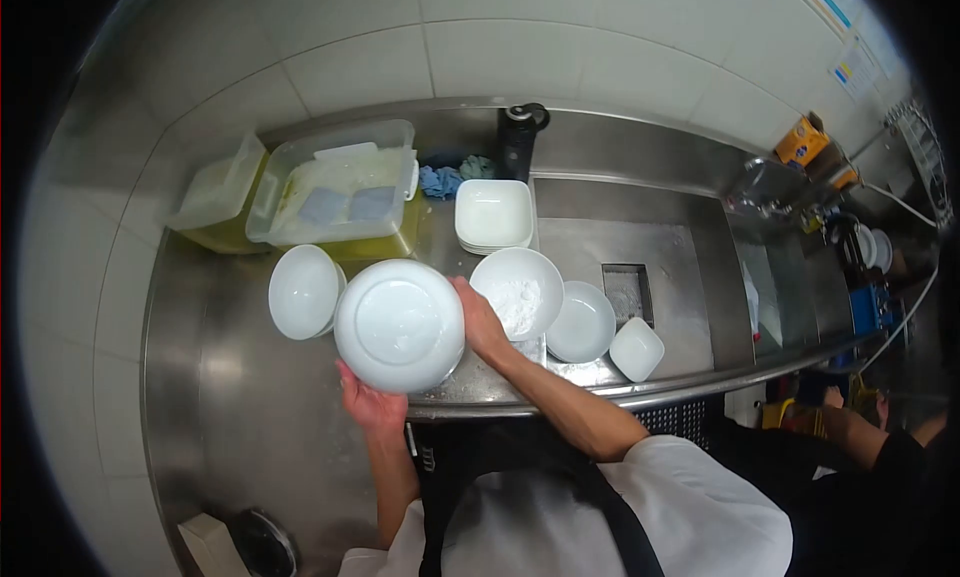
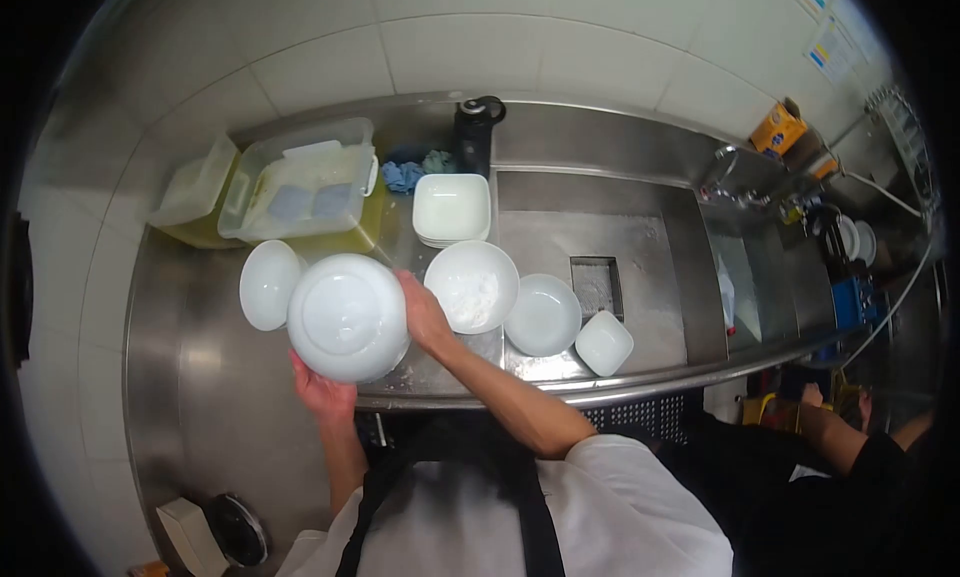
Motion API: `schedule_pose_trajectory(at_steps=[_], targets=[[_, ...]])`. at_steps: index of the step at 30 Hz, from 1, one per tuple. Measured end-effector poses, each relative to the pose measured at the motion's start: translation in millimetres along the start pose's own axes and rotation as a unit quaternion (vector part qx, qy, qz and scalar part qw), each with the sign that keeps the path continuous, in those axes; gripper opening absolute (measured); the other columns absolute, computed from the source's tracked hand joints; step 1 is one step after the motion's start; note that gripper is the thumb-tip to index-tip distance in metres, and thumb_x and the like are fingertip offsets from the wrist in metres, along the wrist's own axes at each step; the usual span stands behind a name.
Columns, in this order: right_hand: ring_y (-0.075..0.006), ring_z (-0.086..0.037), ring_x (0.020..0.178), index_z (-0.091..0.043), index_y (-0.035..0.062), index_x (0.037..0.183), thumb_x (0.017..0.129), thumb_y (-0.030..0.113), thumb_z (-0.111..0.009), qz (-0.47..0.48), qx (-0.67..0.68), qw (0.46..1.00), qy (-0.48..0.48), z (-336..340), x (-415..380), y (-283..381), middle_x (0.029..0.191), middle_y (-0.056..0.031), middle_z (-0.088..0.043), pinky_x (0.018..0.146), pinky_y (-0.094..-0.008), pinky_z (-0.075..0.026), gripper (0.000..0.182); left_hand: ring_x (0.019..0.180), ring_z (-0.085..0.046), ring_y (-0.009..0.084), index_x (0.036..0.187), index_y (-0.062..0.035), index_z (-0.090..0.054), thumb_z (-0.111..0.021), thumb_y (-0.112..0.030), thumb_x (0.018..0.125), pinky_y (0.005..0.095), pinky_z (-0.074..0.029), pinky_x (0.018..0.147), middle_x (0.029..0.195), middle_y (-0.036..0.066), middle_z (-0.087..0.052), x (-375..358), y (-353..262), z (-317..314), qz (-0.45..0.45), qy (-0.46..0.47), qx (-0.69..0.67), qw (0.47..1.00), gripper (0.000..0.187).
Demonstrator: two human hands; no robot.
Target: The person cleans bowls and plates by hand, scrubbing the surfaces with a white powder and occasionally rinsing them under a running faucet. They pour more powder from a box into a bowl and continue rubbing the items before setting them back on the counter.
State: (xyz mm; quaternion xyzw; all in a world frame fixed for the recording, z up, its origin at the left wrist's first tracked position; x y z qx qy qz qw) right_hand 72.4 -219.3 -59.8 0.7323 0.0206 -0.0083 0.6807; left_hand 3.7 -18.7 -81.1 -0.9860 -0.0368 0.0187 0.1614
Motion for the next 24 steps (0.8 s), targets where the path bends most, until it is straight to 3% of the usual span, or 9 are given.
schedule_pose_trajectory(at_steps=[1, 5, 6, 8, 10, 12, 16, 21, 24], targets=[[-0.0401, -0.038, 0.142, -0.045, -0.0076, 0.143, 0.108, 0.033, -0.038, -0.066, 0.026, 0.995, 0.073, 4, 5, 12, 0.151, -0.0271, -0.042, 0.121, -0.0422, -0.026, 0.054, 0.145, -0.037, 0.0314, 0.148, -0.0019, -0.042, -0.047, -0.038, 0.106, 0.0550, -0.028, 0.121, 0.153, 0.015, -0.045, 2, -3, -6, 0.012, 0.000, 0.002, 1.000, 0.056], [-0.0332, -0.024, 0.152, -0.029, -0.0003, 0.156, 0.107, 0.032, -0.047, 0.289, -0.324, 0.900, -0.034, -43, -43, 6, 0.163, -0.0242, -0.024, 0.122, -0.0394, -0.023, 0.061, 0.132, -0.052, 0.0301, 0.145, 0.0006, -0.045, -0.050, -0.029, 0.106, 0.0517, -0.043, 0.111, 0.144, 0.019, -0.053, -7, -18, -43, 0.007, -0.021, 0.228, 0.973, 0.049], [-0.0334, -0.009, 0.155, -0.021, -0.0001, 0.159, 0.105, 0.028, -0.051, 0.114, -0.200, 0.970, 0.080, -47, -57, 23, 0.167, -0.0229, -0.012, 0.125, -0.0392, -0.014, 0.067, 0.124, -0.060, 0.0291, 0.142, 0.0016, -0.048, -0.052, -0.025, 0.105, 0.0496, -0.049, 0.106, 0.137, 0.020, -0.058, -3, -16, -49, -0.023, -0.007, 0.338, 0.941, 0.045], [-0.0321, -0.032, 0.149, -0.038, 0.0019, 0.153, 0.104, 0.022, -0.054, 0.098, -0.090, 0.989, 0.066, -38, -71, 25, 0.159, -0.0218, -0.036, 0.120, -0.0392, -0.029, 0.055, 0.104, -0.068, 0.0253, 0.129, 0.0046, -0.059, -0.058, -0.018, 0.102, 0.0421, -0.056, 0.089, 0.120, 0.018, -0.067, 7, -4, -45, -0.037, -0.033, 0.420, 0.906, 0.035], [-0.0278, -0.056, 0.131, -0.059, 0.0035, 0.136, 0.103, 0.016, -0.055, 0.023, -0.073, 0.992, 0.100, 8, -33, -9, 0.136, -0.0168, -0.062, 0.107, -0.0392, -0.044, 0.036, 0.098, -0.069, 0.0219, 0.118, 0.0054, -0.066, -0.063, -0.018, 0.100, 0.0386, -0.055, 0.082, 0.111, 0.014, -0.071, 20, 6, -19, 0.016, 0.034, 0.678, 0.734, 0.029], [-0.0334, -0.067, 0.109, -0.069, 0.0018, 0.116, 0.094, 0.005, -0.058, 0.097, -0.311, 0.945, -0.040, 65, -1, -29, 0.116, -0.0193, -0.069, 0.094, -0.0398, -0.052, 0.025, 0.089, -0.070, 0.0252, 0.106, 0.0054, -0.068, -0.066, -0.017, 0.096, 0.0380, -0.054, 0.078, 0.101, 0.014, -0.073, 28, 22, -17, 0.005, 0.114, 0.739, 0.664, 0.024], [-0.0394, -0.069, 0.098, -0.070, 0.0025, 0.104, 0.085, 0.017, -0.066, -0.080, -0.623, 0.765, 0.145, 109, 19, -61, 0.107, -0.0229, -0.070, 0.087, -0.0478, -0.056, 0.024, 0.086, -0.064, 0.0360, 0.093, 0.0020, -0.064, -0.069, -0.014, 0.089, 0.0461, -0.051, 0.076, 0.092, 0.015, -0.067, 35, 51, 12, -0.075, 0.185, 0.852, 0.483, 0.017], [-0.0401, -0.069, 0.097, -0.073, 0.0032, 0.103, 0.086, 0.026, -0.069, -0.086, -0.591, 0.795, 0.106, 88, 19, -67, 0.103, -0.0230, -0.072, 0.086, -0.0480, -0.056, 0.028, 0.092, -0.061, 0.0338, 0.093, -0.0037, -0.066, -0.074, -0.014, 0.082, 0.0466, -0.049, 0.078, 0.095, 0.011, -0.066, 35, 71, 40, -0.104, 0.265, 0.893, 0.350, 0.018], [-0.0398, -0.070, 0.096, -0.074, 0.0038, 0.101, 0.085, 0.022, -0.068, -0.039, -0.591, 0.800, 0.097, 91, 29, -110, 0.102, -0.0229, -0.073, 0.086, -0.0476, -0.056, 0.025, 0.092, -0.062, 0.0315, 0.098, -0.0048, -0.069, -0.077, -0.015, 0.082, 0.0458, -0.050, 0.080, 0.093, 0.010, -0.065, 22, 57, 7, -0.142, 0.228, 0.845, 0.462, 0.020]])
Point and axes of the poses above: each hand's wrist, its own x-axis towards the middle knuckle, its own z-axis out of the back of the hand, y = z × x, the point moved 4 cm from there along x, towards the middle knuckle
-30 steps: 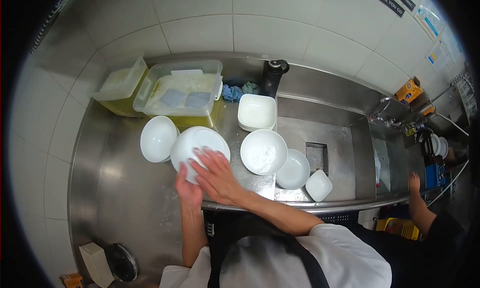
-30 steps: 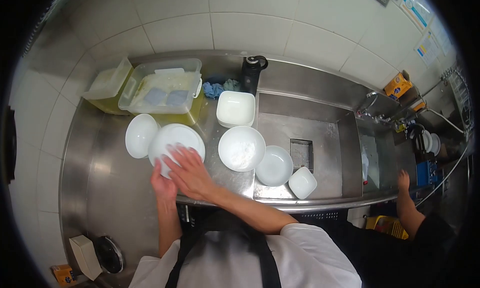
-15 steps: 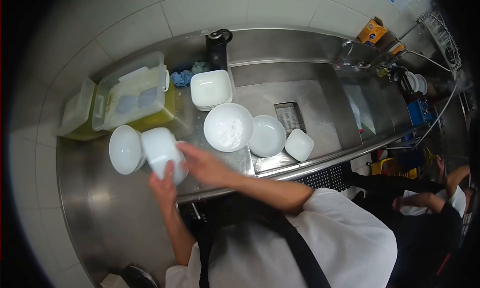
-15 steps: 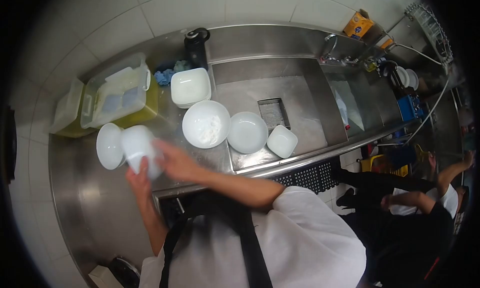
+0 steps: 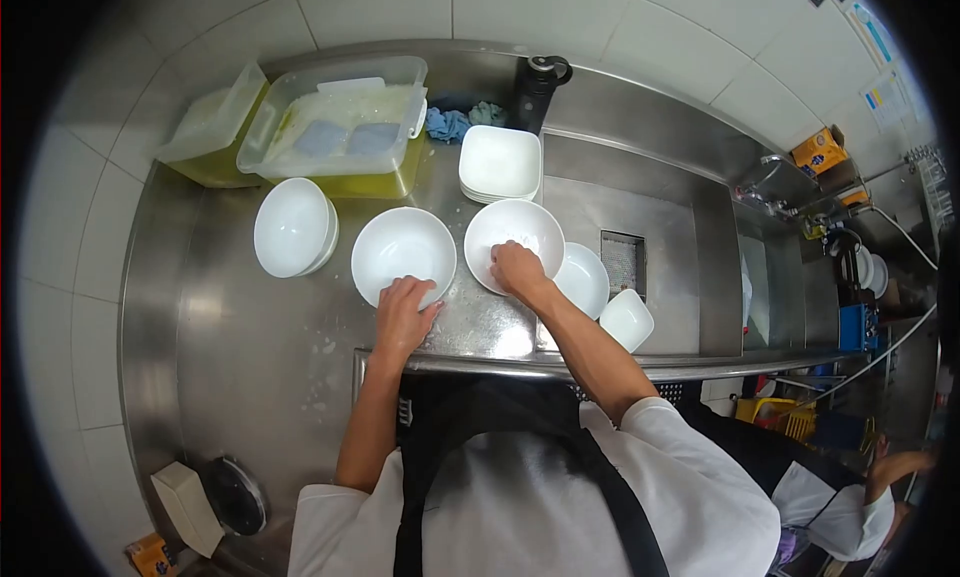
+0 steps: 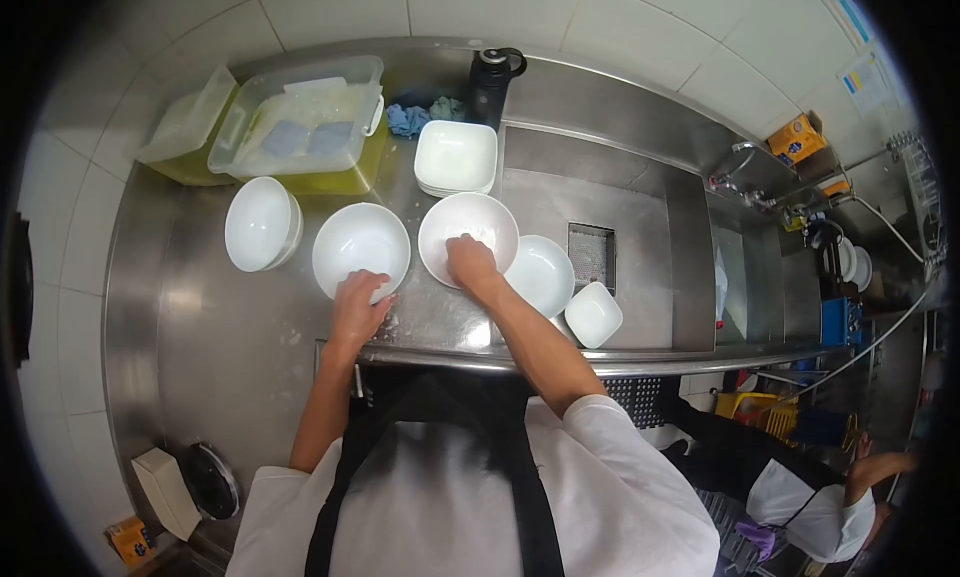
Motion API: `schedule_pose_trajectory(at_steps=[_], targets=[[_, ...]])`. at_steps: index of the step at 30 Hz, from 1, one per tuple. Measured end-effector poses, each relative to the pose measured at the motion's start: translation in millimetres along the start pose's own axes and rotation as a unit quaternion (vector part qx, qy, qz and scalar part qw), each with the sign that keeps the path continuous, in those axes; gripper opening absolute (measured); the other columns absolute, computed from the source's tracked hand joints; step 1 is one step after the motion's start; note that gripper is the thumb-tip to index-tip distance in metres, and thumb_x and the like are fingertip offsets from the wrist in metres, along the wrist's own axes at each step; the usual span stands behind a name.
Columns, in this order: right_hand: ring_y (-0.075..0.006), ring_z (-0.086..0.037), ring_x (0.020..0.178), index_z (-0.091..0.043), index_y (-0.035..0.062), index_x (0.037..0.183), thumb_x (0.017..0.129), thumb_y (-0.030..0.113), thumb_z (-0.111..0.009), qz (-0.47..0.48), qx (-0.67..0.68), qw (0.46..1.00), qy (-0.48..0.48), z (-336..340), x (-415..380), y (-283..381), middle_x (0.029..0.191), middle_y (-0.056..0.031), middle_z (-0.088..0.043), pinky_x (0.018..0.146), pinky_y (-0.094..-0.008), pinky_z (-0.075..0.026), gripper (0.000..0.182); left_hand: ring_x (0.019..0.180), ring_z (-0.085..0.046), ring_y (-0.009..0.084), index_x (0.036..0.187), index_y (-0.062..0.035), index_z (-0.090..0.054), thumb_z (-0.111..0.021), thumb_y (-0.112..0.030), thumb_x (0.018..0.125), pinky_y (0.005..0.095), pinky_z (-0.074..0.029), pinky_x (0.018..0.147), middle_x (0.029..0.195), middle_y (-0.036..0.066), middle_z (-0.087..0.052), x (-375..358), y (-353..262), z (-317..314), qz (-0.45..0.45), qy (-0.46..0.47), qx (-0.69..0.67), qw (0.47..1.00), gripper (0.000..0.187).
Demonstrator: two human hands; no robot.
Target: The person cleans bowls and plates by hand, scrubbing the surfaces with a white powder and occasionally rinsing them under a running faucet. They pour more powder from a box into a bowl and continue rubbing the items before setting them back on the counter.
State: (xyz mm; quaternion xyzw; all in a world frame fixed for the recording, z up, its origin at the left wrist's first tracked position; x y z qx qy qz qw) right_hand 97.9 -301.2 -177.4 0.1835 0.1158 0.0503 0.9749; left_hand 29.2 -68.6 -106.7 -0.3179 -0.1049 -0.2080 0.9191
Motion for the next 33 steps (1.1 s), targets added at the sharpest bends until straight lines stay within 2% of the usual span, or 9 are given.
schedule_pose_trajectory(at_steps=[4, 7, 9, 11, 20, 23, 26, 29, 33], targets=[[-0.0398, -0.070, 0.091, -0.076, 0.0051, 0.098, 0.083, 0.016, -0.067, 0.009, 0.044, 0.997, -0.068, 17, 9, -16, 0.096, -0.0229, -0.073, 0.083, -0.0473, -0.056, 0.020, 0.093, -0.064, 0.0266, 0.111, -0.0035, -0.067, -0.079, -0.016, 0.083, 0.0417, -0.051, 0.082, 0.096, 0.009, -0.066, -23, 43, 36, 0.066, -0.197, -0.051, 0.977, 0.033], [-0.0322, -0.073, 0.083, -0.074, -0.0012, 0.099, 0.089, 0.010, -0.061, 0.008, 0.202, 0.978, -0.045, 83, -10, 27, 0.092, -0.0192, -0.074, 0.078, -0.0427, -0.057, 0.020, 0.090, -0.068, 0.0246, 0.122, -0.0027, -0.062, -0.074, -0.028, 0.091, 0.0389, -0.056, 0.081, 0.099, 0.012, -0.067, -55, 103, 49, 0.366, -0.235, -0.109, 0.894, 0.042], [-0.0322, -0.072, 0.081, -0.072, -0.0036, 0.105, 0.091, 0.008, -0.057, 0.007, 0.324, 0.946, -0.001, 91, -4, 52, 0.097, -0.0197, -0.073, 0.077, -0.0421, -0.057, 0.023, 0.090, -0.072, 0.0264, 0.135, -0.0015, -0.053, -0.066, -0.041, 0.096, 0.0370, -0.060, 0.077, 0.107, 0.017, -0.068, -51, 121, 25, 0.585, -0.009, -0.392, 0.710, 0.057], [-0.0164, -0.070, 0.084, -0.069, -0.0045, 0.117, 0.100, 0.010, -0.054, 0.043, 0.505, 0.855, 0.111, 79, 8, 92, 0.100, -0.0140, -0.072, 0.074, -0.0307, -0.056, 0.026, 0.090, -0.073, 0.0289, 0.137, -0.0004, -0.050, -0.061, -0.041, 0.098, 0.0391, -0.061, 0.076, 0.110, 0.019, -0.068, -36, 116, 11, 0.566, 0.051, -0.451, 0.688, 0.057], [-0.0296, -0.072, 0.093, -0.071, 0.0007, 0.115, 0.099, 0.013, -0.055, 0.154, 0.303, 0.941, -0.007, 56, -3, 116, 0.095, -0.0151, -0.075, 0.085, -0.0383, -0.054, 0.026, 0.108, -0.068, 0.0343, 0.146, 0.0002, -0.039, -0.051, -0.004, 0.090, 0.0435, -0.062, 0.083, 0.130, 0.022, -0.060, -33, 119, -15, 0.456, 0.044, -0.497, 0.737, 0.057], [-0.0338, -0.065, 0.114, -0.067, 0.0029, 0.124, 0.101, 0.018, -0.052, 0.142, 0.274, 0.947, 0.087, 25, -11, 140, 0.118, -0.0186, -0.070, 0.100, -0.0402, -0.048, 0.031, 0.111, -0.066, 0.0322, 0.143, 0.0010, -0.042, -0.052, 0.000, 0.086, 0.0435, -0.062, 0.084, 0.128, 0.019, -0.059, -34, 86, 2, 0.431, -0.012, -0.540, 0.723, 0.058], [-0.0296, -0.032, 0.148, -0.053, 0.0032, 0.141, 0.108, 0.034, -0.036, 0.322, 0.162, 0.932, 0.019, 0, -15, 176, 0.159, -0.0175, -0.035, 0.122, -0.0497, -0.018, 0.049, 0.112, -0.065, 0.0309, 0.141, 0.0006, -0.044, -0.050, 0.005, 0.081, 0.0428, -0.061, 0.086, 0.127, 0.017, -0.059, -40, 85, -1, 0.388, -0.075, -0.614, 0.683, 0.061], [-0.0268, -0.043, 0.141, -0.059, 0.0001, 0.133, 0.108, 0.037, -0.034, 0.360, 0.181, 0.910, 0.100, 31, -54, 189, 0.152, -0.0162, -0.048, 0.121, -0.0503, -0.021, 0.052, 0.114, -0.065, 0.0305, 0.143, -0.0016, -0.043, -0.048, 0.012, 0.077, 0.0415, -0.060, 0.090, 0.129, 0.016, -0.059, -54, 96, 9, 0.328, -0.120, -0.687, 0.637, 0.067], [-0.0269, -0.055, 0.130, -0.066, -0.0011, 0.120, 0.106, 0.039, -0.038, 0.349, -0.162, 0.923, -0.003, 33, -73, 165, 0.135, -0.0190, -0.062, 0.116, -0.0449, -0.030, 0.051, 0.112, -0.064, 0.0272, 0.135, -0.0001, -0.050, -0.057, 0.001, 0.088, 0.0397, -0.056, 0.093, 0.121, 0.013, -0.063, -51, 80, 13, 0.302, -0.174, -0.712, 0.610, 0.048]])
Point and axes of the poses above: each hand's wrist, its own x-axis towards the middle knuckle, its own z-axis out of the back of the hand, y = z × x, the point moved 4 cm from there along x, towards the middle knuckle
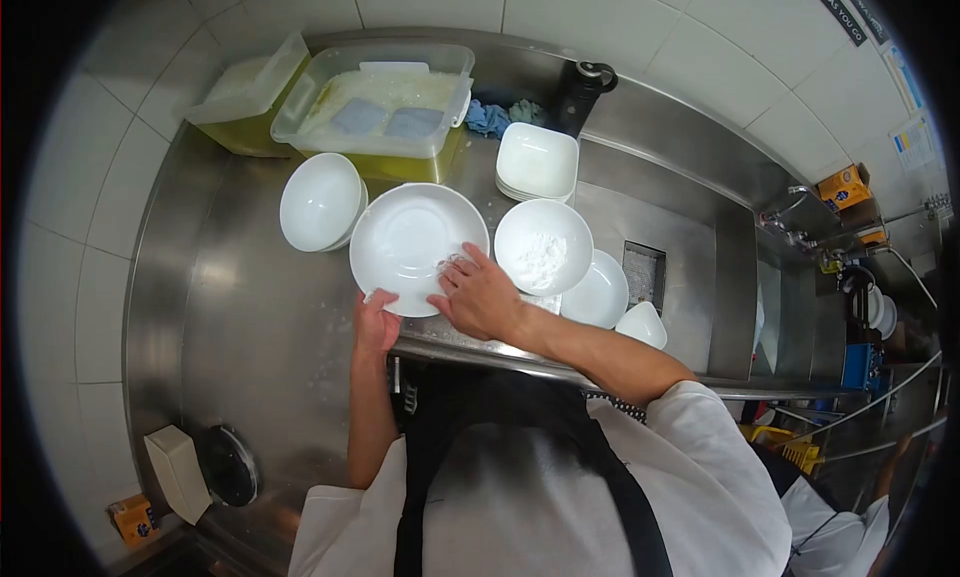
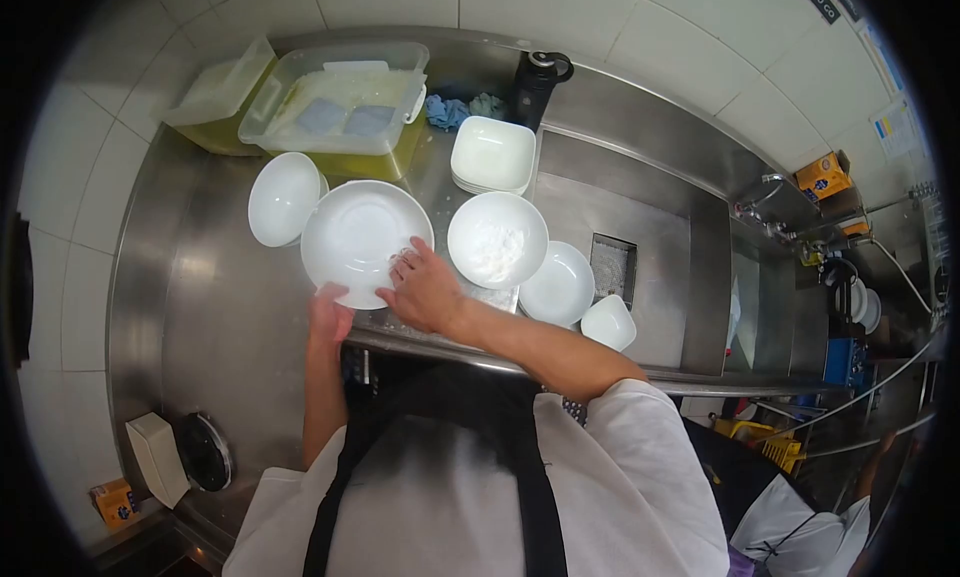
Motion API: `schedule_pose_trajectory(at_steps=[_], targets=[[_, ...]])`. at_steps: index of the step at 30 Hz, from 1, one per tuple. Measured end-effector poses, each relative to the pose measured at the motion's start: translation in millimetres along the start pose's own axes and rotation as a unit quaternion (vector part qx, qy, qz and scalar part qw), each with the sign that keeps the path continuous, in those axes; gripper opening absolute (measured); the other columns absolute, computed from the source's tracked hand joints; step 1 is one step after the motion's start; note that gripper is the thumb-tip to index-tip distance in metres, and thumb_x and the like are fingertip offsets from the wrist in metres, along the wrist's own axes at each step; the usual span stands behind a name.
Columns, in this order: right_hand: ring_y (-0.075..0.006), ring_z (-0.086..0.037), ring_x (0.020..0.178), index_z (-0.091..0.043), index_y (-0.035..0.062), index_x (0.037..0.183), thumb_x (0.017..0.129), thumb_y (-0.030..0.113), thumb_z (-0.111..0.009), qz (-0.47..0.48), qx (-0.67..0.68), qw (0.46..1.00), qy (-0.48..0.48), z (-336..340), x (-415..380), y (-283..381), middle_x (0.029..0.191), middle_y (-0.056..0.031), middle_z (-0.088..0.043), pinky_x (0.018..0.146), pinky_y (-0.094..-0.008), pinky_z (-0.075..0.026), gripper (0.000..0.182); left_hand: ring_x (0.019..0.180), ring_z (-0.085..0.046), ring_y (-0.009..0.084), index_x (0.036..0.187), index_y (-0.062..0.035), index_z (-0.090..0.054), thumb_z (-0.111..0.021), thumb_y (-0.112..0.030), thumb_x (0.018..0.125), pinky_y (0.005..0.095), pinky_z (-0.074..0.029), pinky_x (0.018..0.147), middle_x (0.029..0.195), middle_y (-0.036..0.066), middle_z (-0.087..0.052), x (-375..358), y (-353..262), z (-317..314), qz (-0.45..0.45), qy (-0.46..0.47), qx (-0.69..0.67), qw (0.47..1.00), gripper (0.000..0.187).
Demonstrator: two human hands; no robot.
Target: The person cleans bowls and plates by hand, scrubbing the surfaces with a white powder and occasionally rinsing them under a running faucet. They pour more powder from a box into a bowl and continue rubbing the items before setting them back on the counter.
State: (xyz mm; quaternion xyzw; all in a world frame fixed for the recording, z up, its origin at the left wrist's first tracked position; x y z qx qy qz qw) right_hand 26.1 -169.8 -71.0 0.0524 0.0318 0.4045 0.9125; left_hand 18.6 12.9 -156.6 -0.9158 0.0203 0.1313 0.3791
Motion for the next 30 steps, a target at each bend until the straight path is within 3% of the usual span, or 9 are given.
schedule_pose_trajectory(at_steps=[6, 12, 14, 15, 17, 20, 25, 27, 30], targets=[[-0.0381, -0.051, 0.131, -0.040, -0.0042, 0.145, 0.101, 0.040, -0.048, 0.041, 0.320, 0.940, -0.110, -5, 12, 18, 0.141, -0.0244, -0.053, 0.114, -0.0484, -0.034, 0.063, 0.113, -0.064, 0.0261, 0.134, 0.0005, -0.052, -0.053, -0.042, 0.104, 0.0381, -0.053, 0.096, 0.125, 0.014, -0.063, 1, 10, -28, 0.061, -0.012, -0.013, 0.998, 0.053], [-0.0363, -0.049, 0.132, -0.043, -0.0049, 0.143, 0.102, 0.039, -0.047, -0.079, -0.002, 0.982, 0.173, 18, 1, -43, 0.147, -0.0244, -0.047, 0.115, -0.0474, -0.033, 0.060, 0.128, -0.056, 0.0285, 0.150, -0.0021, -0.037, -0.046, -0.044, 0.107, 0.0457, -0.052, 0.102, 0.144, 0.013, -0.053, -5, 5, -64, 0.011, -0.010, 0.039, 0.999, 0.060], [-0.0361, -0.052, 0.126, -0.048, -0.0052, 0.139, 0.102, 0.037, -0.048, -0.126, -0.007, 0.959, -0.254, 8, 25, -58, 0.141, -0.0244, -0.052, 0.114, -0.0476, -0.034, 0.056, 0.129, -0.055, 0.0285, 0.151, -0.0031, -0.034, -0.046, -0.044, 0.107, 0.0461, -0.051, 0.103, 0.145, 0.013, -0.052, 2, 14, -72, 0.032, 0.010, 0.071, 0.997, 0.061], [-0.0380, -0.055, 0.122, -0.052, -0.0053, 0.133, 0.101, 0.032, -0.050, -0.087, 0.028, 0.951, -0.294, 17, 33, -47, 0.134, -0.0248, -0.057, 0.112, -0.0478, -0.036, 0.049, 0.131, -0.054, 0.0285, 0.152, -0.0041, -0.032, -0.045, -0.044, 0.107, 0.0465, -0.051, 0.103, 0.146, 0.013, -0.051, 8, 17, -77, 0.044, 0.021, 0.099, 0.994, 0.061], [-0.0375, -0.056, 0.121, -0.055, -0.0040, 0.128, 0.099, 0.027, -0.052, 0.036, 0.332, 0.934, -0.127, 19, 39, -28, 0.129, -0.0241, -0.060, 0.110, -0.0472, -0.038, 0.043, 0.133, -0.052, 0.0286, 0.155, -0.0089, -0.028, -0.043, -0.043, 0.108, 0.0457, -0.051, 0.104, 0.149, 0.013, -0.047, 22, 17, -75, 0.026, 0.047, 0.099, 0.994, 0.060], [-0.0350, -0.057, 0.121, -0.058, -0.0028, 0.124, 0.096, 0.025, -0.054, 0.020, 0.078, 0.993, 0.090, 21, 0, -51, 0.127, -0.0218, -0.061, 0.110, -0.0461, -0.038, 0.040, 0.135, -0.050, 0.0302, 0.156, -0.0120, -0.025, -0.041, -0.039, 0.110, 0.0449, -0.048, 0.107, 0.151, 0.014, -0.044, 31, 4, -57, -0.050, 0.019, 0.085, 0.995, 0.056], [-0.0328, -0.053, 0.130, -0.061, -0.0014, 0.123, 0.094, 0.022, -0.055, -0.021, -0.030, 0.923, -0.382, 35, 16, -69, 0.134, -0.0235, -0.059, 0.114, -0.0457, -0.035, 0.038, 0.134, -0.050, 0.0292, 0.156, -0.0083, -0.026, -0.044, -0.038, 0.109, 0.0408, -0.047, 0.108, 0.150, 0.015, -0.045, 24, 21, -104, -0.014, 0.025, 0.105, 0.994, 0.058], [-0.0327, -0.052, 0.130, -0.061, -0.0014, 0.124, 0.094, 0.021, -0.053, 0.034, 0.255, 0.940, -0.226, 30, 27, -40, 0.134, -0.0218, -0.059, 0.114, -0.0449, -0.035, 0.039, 0.133, -0.051, 0.0294, 0.155, -0.0081, -0.027, -0.043, -0.038, 0.109, 0.0404, -0.048, 0.106, 0.149, 0.015, -0.046, 34, 19, -99, -0.075, 0.038, 0.128, 0.988, 0.057], [-0.0323, -0.053, 0.130, -0.059, -0.0015, 0.129, 0.097, 0.024, -0.052, -0.023, 0.020, 0.998, -0.048, 33, -9, -57, 0.132, -0.0203, -0.062, 0.114, -0.0441, -0.036, 0.042, 0.136, -0.047, 0.0276, 0.155, -0.0072, -0.026, -0.041, -0.036, 0.110, 0.0413, -0.044, 0.109, 0.152, 0.016, -0.042, 28, -4, -105, -0.108, 0.018, 0.123, 0.986, 0.055]])
Point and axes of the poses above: each hand's wrist, its own x-axis towards the middle knuckle, its own z-axis out of the back of the hand, y = z × x, the point moved 4 cm from there along x, towards the middle knuckle
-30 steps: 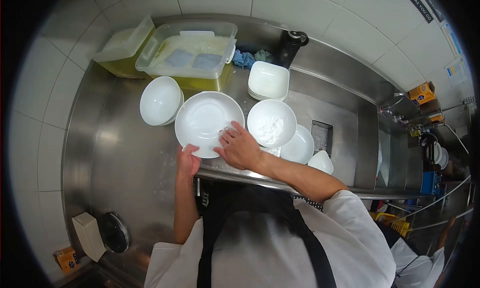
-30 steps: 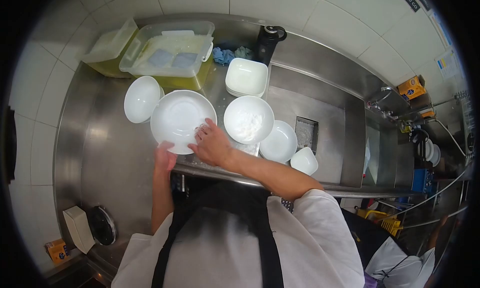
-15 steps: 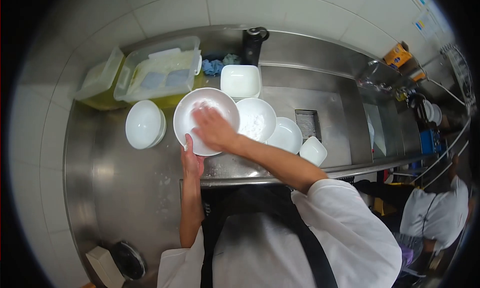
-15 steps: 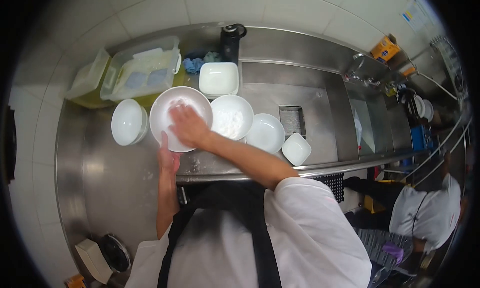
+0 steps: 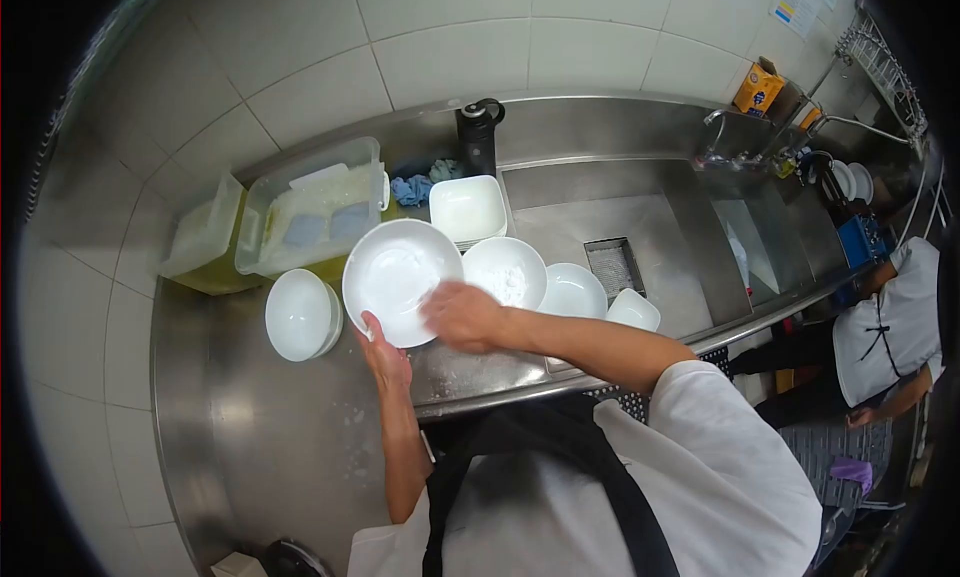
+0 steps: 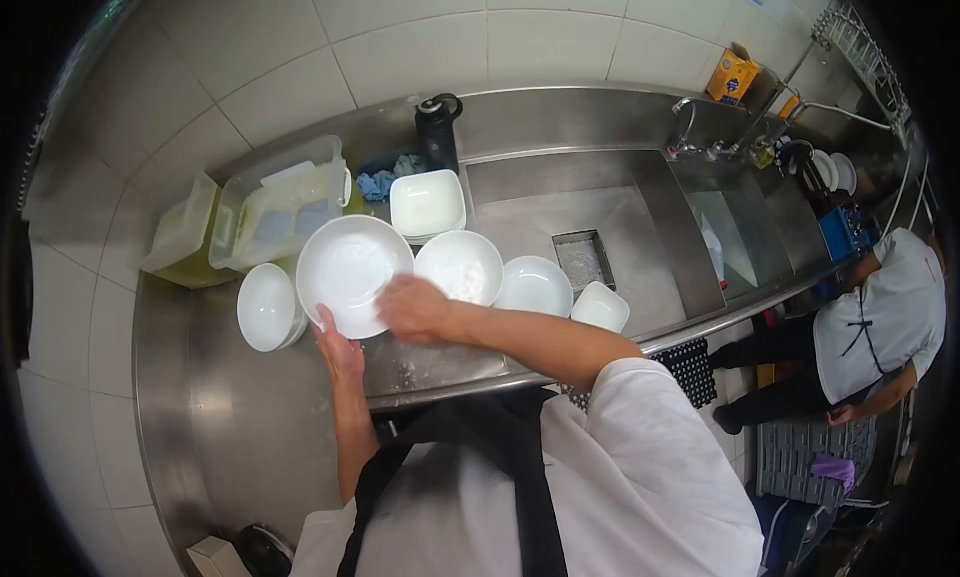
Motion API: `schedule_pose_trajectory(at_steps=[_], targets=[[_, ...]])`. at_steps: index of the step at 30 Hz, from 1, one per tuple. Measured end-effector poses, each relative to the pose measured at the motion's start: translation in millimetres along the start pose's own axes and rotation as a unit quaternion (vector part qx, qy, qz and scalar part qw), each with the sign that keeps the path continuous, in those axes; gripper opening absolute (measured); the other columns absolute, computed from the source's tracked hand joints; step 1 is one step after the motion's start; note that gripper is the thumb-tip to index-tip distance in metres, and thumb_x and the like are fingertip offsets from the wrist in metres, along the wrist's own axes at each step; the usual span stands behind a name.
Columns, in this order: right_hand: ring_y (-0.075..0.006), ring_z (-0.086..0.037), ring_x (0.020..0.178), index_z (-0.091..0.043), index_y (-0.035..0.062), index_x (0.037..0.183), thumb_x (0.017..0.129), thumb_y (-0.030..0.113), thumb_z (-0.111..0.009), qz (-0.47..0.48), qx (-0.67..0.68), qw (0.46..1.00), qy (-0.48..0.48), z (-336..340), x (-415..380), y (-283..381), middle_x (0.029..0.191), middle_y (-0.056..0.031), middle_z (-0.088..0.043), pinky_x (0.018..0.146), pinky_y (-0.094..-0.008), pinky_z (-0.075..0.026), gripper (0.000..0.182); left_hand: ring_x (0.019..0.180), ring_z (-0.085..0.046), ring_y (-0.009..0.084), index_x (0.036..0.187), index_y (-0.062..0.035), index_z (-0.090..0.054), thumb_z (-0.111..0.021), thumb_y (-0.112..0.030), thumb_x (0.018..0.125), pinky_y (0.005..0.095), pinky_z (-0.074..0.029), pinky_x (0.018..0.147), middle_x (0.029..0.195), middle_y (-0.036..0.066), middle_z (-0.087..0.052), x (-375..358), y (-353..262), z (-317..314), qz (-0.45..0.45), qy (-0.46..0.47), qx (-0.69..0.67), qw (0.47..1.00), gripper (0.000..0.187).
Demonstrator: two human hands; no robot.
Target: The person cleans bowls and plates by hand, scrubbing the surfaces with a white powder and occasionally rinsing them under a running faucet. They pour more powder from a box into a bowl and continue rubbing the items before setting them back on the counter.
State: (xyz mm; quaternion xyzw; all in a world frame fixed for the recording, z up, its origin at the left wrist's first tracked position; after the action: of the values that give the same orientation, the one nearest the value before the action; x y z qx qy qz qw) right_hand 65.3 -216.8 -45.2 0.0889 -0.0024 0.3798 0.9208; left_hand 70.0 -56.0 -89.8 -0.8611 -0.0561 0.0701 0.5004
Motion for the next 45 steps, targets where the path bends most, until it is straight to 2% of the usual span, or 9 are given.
schedule_pose_trajectory(at_steps=[6, 10, 15, 18, 25, 29, 31, 37, 45], targets=[[-0.0330, -0.048, 0.136, -0.055, -0.0017, 0.136, 0.099, 0.028, -0.052, 0.087, 0.024, 0.956, -0.280, 10, 24, 8, 0.145, -0.0202, -0.052, 0.117, -0.0478, -0.032, 0.048, 0.138, -0.046, 0.0269, 0.157, -0.0082, -0.024, -0.042, -0.034, 0.110, 0.0409, -0.041, 0.112, 0.154, 0.014, -0.039, -6, 7, -22, 0.015, 0.016, 0.032, 0.999, 0.057], [-0.0310, -0.049, 0.136, -0.053, -0.0004, 0.139, 0.099, 0.022, -0.052, -0.095, -0.010, 0.968, -0.232, 19, 21, -16, 0.148, -0.0178, -0.051, 0.117, -0.0472, -0.032, 0.046, 0.139, -0.043, 0.0273, 0.157, -0.0076, -0.022, -0.042, -0.034, 0.110, 0.0417, -0.038, 0.114, 0.154, 0.015, -0.039, -13, 7, -17, -0.021, 0.021, 0.034, 0.999, 0.057], [-0.0317, -0.051, 0.132, -0.051, 0.0001, 0.141, 0.099, 0.022, -0.051, 0.027, 0.090, 0.971, -0.222, -7, 10, 26, 0.143, -0.0180, -0.054, 0.116, -0.0481, -0.033, 0.047, 0.139, -0.044, 0.0274, 0.156, -0.0062, -0.023, -0.043, -0.033, 0.110, 0.0414, -0.039, 0.113, 0.155, 0.016, -0.038, -18, 3, -14, -0.072, 0.012, 0.007, 0.997, 0.057], [-0.0301, -0.048, 0.137, -0.050, 0.0004, 0.142, 0.102, 0.025, -0.047, -0.199, 0.061, 0.944, -0.257, 3, 18, 15, 0.146, -0.0191, -0.052, 0.118, -0.0475, -0.031, 0.047, 0.139, -0.043, 0.0288, 0.157, -0.0061, -0.022, -0.041, -0.032, 0.110, 0.0428, -0.039, 0.114, 0.154, 0.016, -0.038, -20, 11, -16, -0.076, 0.008, 0.001, 0.997, 0.056], [-0.0306, -0.053, 0.130, -0.055, -0.0002, 0.136, 0.101, 0.026, -0.050, -0.004, -0.010, 0.997, -0.080, -7, -4, 11, 0.140, -0.0218, -0.055, 0.115, -0.0459, -0.034, 0.044, 0.137, -0.046, 0.0290, 0.156, -0.0047, -0.023, -0.043, -0.033, 0.110, 0.0441, -0.042, 0.111, 0.155, 0.018, -0.036, -18, 3, 2, -0.064, -0.004, -0.019, 0.998, 0.058], [-0.0322, -0.055, 0.125, -0.058, -0.0043, 0.130, 0.100, 0.023, -0.052, -0.126, 0.017, 0.925, -0.358, 18, 25, 1, 0.130, -0.0216, -0.061, 0.113, -0.0475, -0.037, 0.041, 0.136, -0.046, 0.0303, 0.155, -0.0036, -0.023, -0.042, -0.034, 0.110, 0.0442, -0.042, 0.111, 0.153, 0.019, -0.038, -26, 12, -8, -0.073, -0.010, 0.035, 0.997, 0.058], [-0.0324, -0.053, 0.130, -0.060, -0.0009, 0.129, 0.101, 0.023, -0.050, -0.042, 0.222, 0.940, -0.257, 4, 37, 23, 0.137, -0.0199, -0.059, 0.115, -0.0474, -0.035, 0.038, 0.136, -0.046, 0.0306, 0.155, -0.0038, -0.023, -0.041, -0.035, 0.110, 0.0442, -0.042, 0.111, 0.153, 0.019, -0.038, -20, 11, -15, -0.066, 0.021, 0.050, 0.996, 0.058], [-0.0181, -0.052, 0.134, -0.065, 0.0108, 0.125, 0.103, 0.030, -0.047, -0.024, 0.072, 0.996, -0.054, -10, -21, -7, 0.137, -0.0042, -0.063, 0.118, -0.0482, -0.031, 0.034, 0.138, -0.043, 0.0308, 0.155, -0.0031, -0.023, -0.041, -0.036, 0.110, 0.0446, -0.035, 0.115, 0.154, 0.020, -0.037, -17, 19, -13, -0.047, 0.064, 0.094, 0.992, 0.059], [-0.0285, -0.047, 0.138, -0.055, 0.0033, 0.132, 0.086, 0.020, -0.060, -0.114, -0.059, 0.940, -0.316, 63, -43, -20, 0.146, -0.0151, -0.052, 0.117, -0.0445, -0.034, 0.050, 0.138, -0.042, 0.0312, 0.155, 0.0016, -0.027, -0.041, -0.036, 0.110, 0.0416, -0.033, 0.116, 0.155, 0.022, -0.036, -17, 5, -105, -0.038, 0.163, 0.184, 0.969, 0.060]])
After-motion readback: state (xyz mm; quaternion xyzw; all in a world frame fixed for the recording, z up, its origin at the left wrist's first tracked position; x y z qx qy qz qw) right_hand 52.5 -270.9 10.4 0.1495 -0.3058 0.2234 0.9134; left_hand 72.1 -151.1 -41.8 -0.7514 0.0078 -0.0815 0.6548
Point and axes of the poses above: each hand's wrist, its own x-axis towards the middle knuckle, its own z-axis out of the back of the hand, y = z × x, the point moved 4 cm from there along x, towards the middle knuckle
